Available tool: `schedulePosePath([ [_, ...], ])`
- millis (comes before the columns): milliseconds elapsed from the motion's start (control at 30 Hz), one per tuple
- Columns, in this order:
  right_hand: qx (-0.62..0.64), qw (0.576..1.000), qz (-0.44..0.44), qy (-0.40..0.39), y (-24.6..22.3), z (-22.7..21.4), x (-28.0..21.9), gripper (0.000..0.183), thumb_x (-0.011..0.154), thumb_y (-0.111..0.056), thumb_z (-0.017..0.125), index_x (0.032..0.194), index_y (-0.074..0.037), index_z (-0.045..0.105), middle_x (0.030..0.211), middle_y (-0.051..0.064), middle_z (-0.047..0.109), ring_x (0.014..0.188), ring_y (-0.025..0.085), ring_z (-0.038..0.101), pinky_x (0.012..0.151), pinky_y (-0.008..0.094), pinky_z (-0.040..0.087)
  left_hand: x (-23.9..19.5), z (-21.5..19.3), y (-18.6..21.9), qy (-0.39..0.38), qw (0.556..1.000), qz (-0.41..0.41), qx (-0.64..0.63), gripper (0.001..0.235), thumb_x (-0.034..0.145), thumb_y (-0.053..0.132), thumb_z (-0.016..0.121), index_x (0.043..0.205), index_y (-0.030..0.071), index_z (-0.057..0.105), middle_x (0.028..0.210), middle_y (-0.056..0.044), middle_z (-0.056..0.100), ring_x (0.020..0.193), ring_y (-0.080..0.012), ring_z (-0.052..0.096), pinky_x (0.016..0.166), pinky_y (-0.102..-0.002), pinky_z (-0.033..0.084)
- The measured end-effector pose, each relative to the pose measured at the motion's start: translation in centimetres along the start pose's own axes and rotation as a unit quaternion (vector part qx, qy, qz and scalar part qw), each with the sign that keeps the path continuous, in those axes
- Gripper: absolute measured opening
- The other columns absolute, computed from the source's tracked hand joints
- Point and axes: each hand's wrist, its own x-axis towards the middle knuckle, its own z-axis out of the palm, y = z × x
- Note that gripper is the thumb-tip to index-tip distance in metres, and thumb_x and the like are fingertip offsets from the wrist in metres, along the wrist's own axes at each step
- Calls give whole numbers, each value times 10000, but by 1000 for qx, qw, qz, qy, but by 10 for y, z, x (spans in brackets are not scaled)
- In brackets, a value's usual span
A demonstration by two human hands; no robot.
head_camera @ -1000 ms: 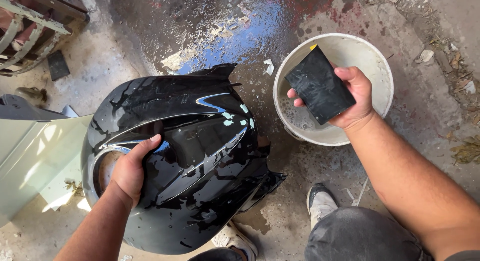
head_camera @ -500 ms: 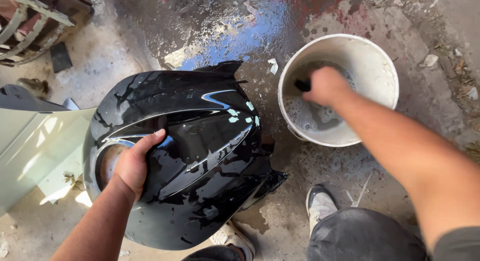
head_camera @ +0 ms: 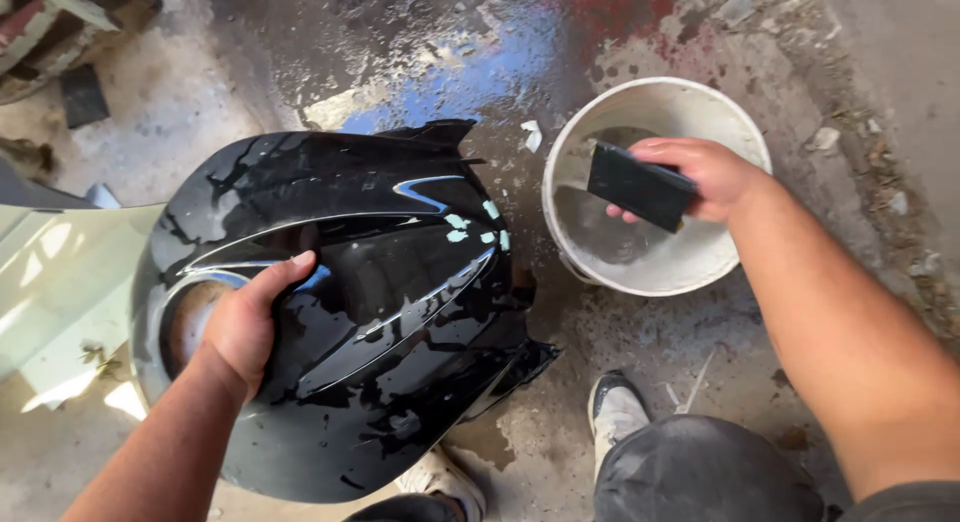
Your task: The person scrubs a black car part with a yellow sponge and a blue sanding block, repeatedly dipping the sponge into a bucket of soapy water. The person also uses a black sanding block to scrub the surface of the car part.
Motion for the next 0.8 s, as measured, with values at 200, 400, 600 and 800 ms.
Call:
schedulePosePath([
  [200, 157, 973, -101, -139, 18, -23, -23, 327, 1074, -233, 586, 1196, 24, 747, 1144, 406, 765, 994, 625, 769, 806, 709, 673, 13, -5, -6, -7, 1000, -2, 9, 676, 800, 401, 938, 1112, -152, 707, 948, -321, 726, 853, -392, 757, 729, -607, 618],
  [400, 208, 949, -116, -206, 21, -7, -36, 397, 1065, -272, 586, 1288, 21, 734, 1219, 428, 741, 1001, 702, 731, 806, 738, 656, 13, -3, -4, -6, 1000, -6, 0, 700, 805, 419, 941, 1146, -146, 706, 960, -305, 721, 850, -402, 739, 717, -594, 610],
  [600, 220, 938, -120, -238, 22, -5, -35, 425, 1041, -260, 592, 1297, 59, 708, 1211, 480, 713, 977, 772, 698, 791, 772, 633, 8, -3, -1, -12, 1000, 1, 15, 739, 805, 430, 935, 1168, -167, 694, 970, -330, 710, 867, -418, 736, 725, -614, 609],
  [800, 209, 939, -135, -237, 20, -3, -36, 432, 1015, -263, 610, 1287, 56, 712, 1193, 471, 722, 957, 766, 707, 776, 760, 641, 6, -3, 0, -10, 1000, 5, 13, 717, 801, 404, 939, 1157, -166, 690, 965, -334, 717, 857, -413, 744, 725, -631, 615],
])
